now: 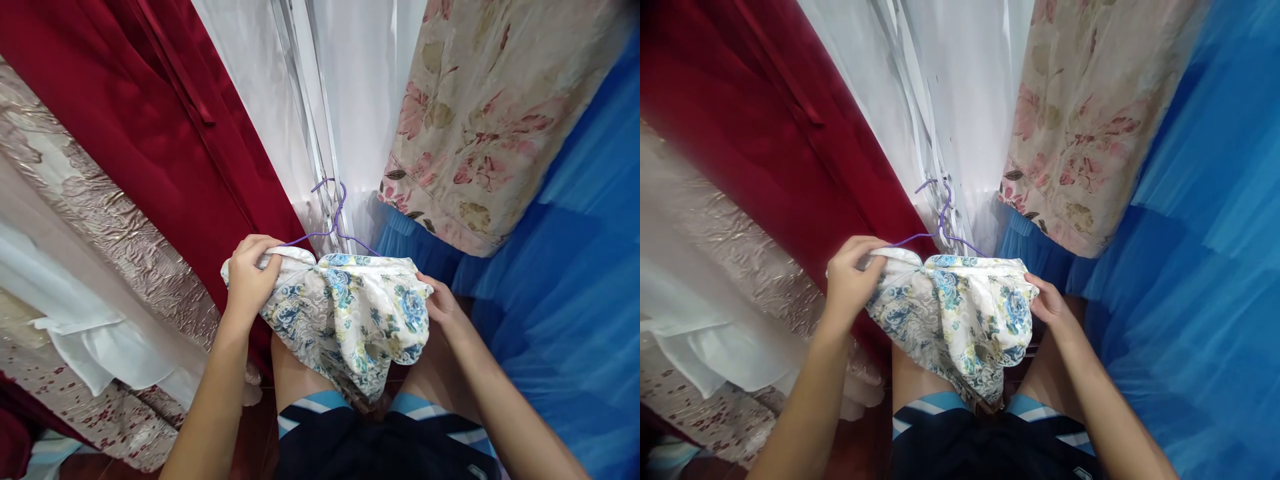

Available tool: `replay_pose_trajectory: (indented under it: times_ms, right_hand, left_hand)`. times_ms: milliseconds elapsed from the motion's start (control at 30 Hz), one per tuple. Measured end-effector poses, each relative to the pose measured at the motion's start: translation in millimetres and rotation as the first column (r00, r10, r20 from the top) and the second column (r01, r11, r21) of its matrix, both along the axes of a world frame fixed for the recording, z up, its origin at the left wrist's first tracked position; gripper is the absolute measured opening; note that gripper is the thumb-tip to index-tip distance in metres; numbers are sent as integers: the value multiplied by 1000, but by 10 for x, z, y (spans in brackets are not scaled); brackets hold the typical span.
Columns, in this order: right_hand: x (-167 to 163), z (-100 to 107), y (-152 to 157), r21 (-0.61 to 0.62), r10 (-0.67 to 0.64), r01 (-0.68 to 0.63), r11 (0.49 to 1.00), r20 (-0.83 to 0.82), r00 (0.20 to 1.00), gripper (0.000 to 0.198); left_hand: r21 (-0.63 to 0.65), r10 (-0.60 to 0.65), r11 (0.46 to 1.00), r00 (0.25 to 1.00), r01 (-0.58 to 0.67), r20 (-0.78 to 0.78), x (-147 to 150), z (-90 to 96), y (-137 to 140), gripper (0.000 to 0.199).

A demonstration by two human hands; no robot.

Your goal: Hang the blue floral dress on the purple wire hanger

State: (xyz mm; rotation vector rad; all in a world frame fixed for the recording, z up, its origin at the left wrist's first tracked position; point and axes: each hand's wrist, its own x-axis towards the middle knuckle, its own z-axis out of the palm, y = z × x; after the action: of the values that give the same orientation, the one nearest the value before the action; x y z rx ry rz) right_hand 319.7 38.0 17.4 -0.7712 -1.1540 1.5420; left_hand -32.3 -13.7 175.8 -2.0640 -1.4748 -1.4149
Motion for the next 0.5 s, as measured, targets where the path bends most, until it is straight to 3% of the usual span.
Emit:
replay_pose_trajectory:
  times_ms: [100,200,267,333,400,433,500]
  right_hand:
    - [146,172,-25,-36,-28,29,999,29,999,35]
    - [264,326,-148,72,-158,149,986,155,975,33]
    - [300,417,-292,228,-341,286,931,263,902,28]
    - [314,498,-457,402,-516,379,833,317,796,25]
    - [336,565,-598,489,-595,411,770,317,739,23]
    - [358,591,-644,481,-585,406,777,314,748,23]
    - [411,624,-661,353,-436,321,879,321,841,25]
  left_hand:
    - [19,4,1000,1000,-4,1,42,-35,-37,19]
    - [24,4,1000,1000,-4,0,100,-100,-68,19]
    - [-1,-14,1000,1000,14,15,138,-155,-73,19]
    - [-33,-33,999,999,35,38,168,-208,-66,20]
    - [-49,-43,998,998,45,53,182,-241,-55,20]
    - [-50,-43,998,997,46,57,182,-248,-49,20]
    - [-41,-47,998,997,50,61,169,-245,-36,19]
